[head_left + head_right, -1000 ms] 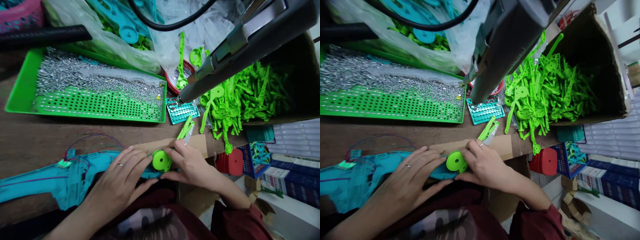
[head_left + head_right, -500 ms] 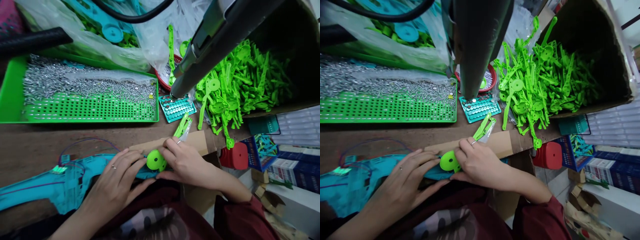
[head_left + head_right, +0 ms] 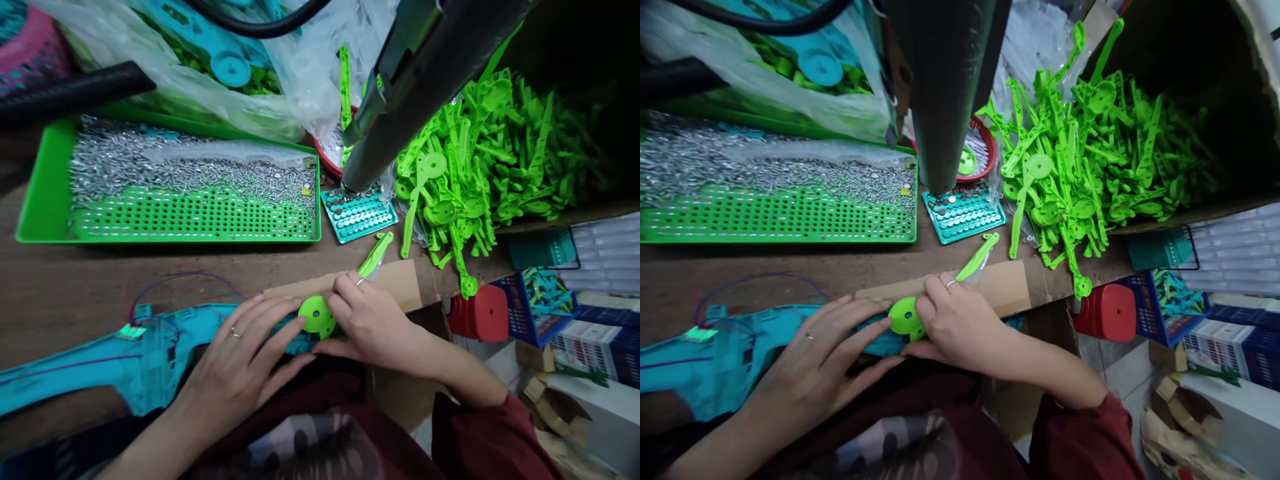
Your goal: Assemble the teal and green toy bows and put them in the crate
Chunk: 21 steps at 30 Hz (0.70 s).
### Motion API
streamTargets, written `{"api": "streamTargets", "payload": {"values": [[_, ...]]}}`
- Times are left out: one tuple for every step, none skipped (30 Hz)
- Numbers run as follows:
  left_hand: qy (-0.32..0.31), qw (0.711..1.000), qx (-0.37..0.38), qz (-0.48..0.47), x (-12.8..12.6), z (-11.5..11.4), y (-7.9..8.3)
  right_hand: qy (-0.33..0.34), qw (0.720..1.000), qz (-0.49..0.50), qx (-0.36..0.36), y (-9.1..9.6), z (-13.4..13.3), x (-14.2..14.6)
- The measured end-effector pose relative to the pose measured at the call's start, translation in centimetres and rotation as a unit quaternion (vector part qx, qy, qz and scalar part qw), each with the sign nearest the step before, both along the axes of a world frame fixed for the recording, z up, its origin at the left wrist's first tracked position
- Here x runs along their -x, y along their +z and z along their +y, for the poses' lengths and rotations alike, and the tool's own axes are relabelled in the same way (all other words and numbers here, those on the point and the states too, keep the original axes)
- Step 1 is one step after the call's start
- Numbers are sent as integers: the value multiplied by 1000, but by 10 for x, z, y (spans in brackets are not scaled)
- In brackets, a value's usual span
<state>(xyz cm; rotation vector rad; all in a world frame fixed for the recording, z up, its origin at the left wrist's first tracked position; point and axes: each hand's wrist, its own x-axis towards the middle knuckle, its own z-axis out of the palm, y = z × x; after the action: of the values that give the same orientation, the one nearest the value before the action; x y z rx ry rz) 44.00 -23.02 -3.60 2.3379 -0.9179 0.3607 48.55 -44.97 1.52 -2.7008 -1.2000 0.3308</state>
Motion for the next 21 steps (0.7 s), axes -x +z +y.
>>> {"api": "streamTargets", "payload": {"values": [[-11,1000,-7,-4,0,-1,1,3,1000,5,-8,-1,-2,0],[-23,1000,-14,-7,0,-1,2,9,1000,11,-18,-2,-4,-1],[-33,999,-21,-10,0,-2,3,16,999,17,-31,-4,-7,-1],[-40,999,-28,-13,0,-3,4,23,998,24,-44,-5,-11,-1],[-43,998,-35,-19,0,-3,4,28,998,28,-58,-6,-15,0],[-46,998,-42,-27,0,-4,3,28,997,30,-70,-8,-19,2],[-49,997,-50,-35,0,-4,3,25,996,25,-83,-10,-23,5],[-56,996,-58,-43,0,-4,2,20,995,10,-92,-13,-27,9],[-64,995,-65,-49,0,-4,1,16,995,-14,-97,-17,-30,13],[-73,993,-72,-53,0,-4,0,14,994,-45,-98,-20,-33,17],[-82,992,-77,-56,0,-4,-1,16,993,-76,-94,-24,-35,21],[-87,991,-82,-59,-1,-4,-2,19,990,-106,-86,-28,-37,25],[-91,990,-84,-64,-3,-5,-3,22,988,-132,-77,-30,-39,28],[-94,989,-85,-70,-4,-6,-4,23,985,-154,-68,-32,-41,30],[-99,988,-86,-76,-6,-8,-4,22,983,-170,-63,-33,-42,32],[-105,987,-87,-82,-7,-9,-4,19,982,-178,-62,-33,-44,34],[-109,986,-89,-88,-8,-11,-4,16,982,-178,-67,-32,-46,36],[-111,985,-92,-94,-8,-12,-4,14,982,-170,-81,-30,-47,38],[-112,984,-94,-98,-8,-13,-4,8,982,-156,-107,-28,-49,41],[-113,984,-94,-100,-6,-13,-4,-11,980,-138,-142,-26,-50,43],[-116,984,-90,-99,-4,-12,-5,-57,973,-121,-187,-23,-52,44]]}}
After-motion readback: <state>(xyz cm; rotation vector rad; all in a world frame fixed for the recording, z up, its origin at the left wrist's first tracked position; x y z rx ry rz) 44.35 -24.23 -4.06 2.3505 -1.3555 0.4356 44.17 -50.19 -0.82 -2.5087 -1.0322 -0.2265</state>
